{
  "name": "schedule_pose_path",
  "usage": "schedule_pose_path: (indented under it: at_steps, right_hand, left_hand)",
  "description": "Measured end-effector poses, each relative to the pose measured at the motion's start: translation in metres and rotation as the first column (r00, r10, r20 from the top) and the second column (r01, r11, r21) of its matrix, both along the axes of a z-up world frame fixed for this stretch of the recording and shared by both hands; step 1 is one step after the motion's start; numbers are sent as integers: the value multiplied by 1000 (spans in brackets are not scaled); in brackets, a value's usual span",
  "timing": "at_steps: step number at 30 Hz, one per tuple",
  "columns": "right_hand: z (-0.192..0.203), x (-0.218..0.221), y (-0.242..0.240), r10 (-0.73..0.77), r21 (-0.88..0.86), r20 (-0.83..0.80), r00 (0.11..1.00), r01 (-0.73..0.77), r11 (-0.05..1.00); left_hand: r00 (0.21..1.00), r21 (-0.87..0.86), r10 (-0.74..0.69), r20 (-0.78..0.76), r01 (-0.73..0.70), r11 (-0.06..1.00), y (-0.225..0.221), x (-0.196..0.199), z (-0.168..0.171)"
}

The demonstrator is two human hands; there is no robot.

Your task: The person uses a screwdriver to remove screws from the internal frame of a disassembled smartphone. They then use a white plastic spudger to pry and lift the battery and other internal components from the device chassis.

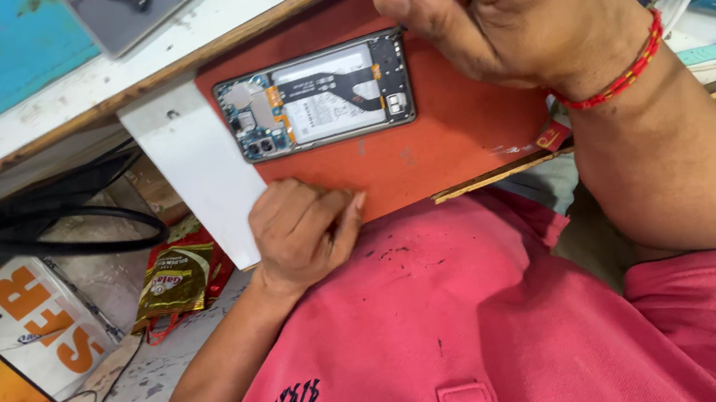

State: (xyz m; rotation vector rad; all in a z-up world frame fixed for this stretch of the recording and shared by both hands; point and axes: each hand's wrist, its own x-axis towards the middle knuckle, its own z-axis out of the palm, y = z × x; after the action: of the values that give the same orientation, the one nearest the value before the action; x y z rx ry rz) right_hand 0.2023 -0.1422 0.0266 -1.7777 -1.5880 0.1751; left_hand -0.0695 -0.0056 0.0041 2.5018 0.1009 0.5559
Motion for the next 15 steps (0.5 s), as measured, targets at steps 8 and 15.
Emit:
schedule_pose_path:
  at_steps: [8,15]
  right_hand:
    - [43,-18,27,10,-353,73,997,17,935]
    - [60,-34,34,52,-243,257,965,13,970]
  left_hand:
    - [987,-495,-27,155,102,863,10,65,18]
    - [964,-420,-253,83,264,868,42,118,-6]
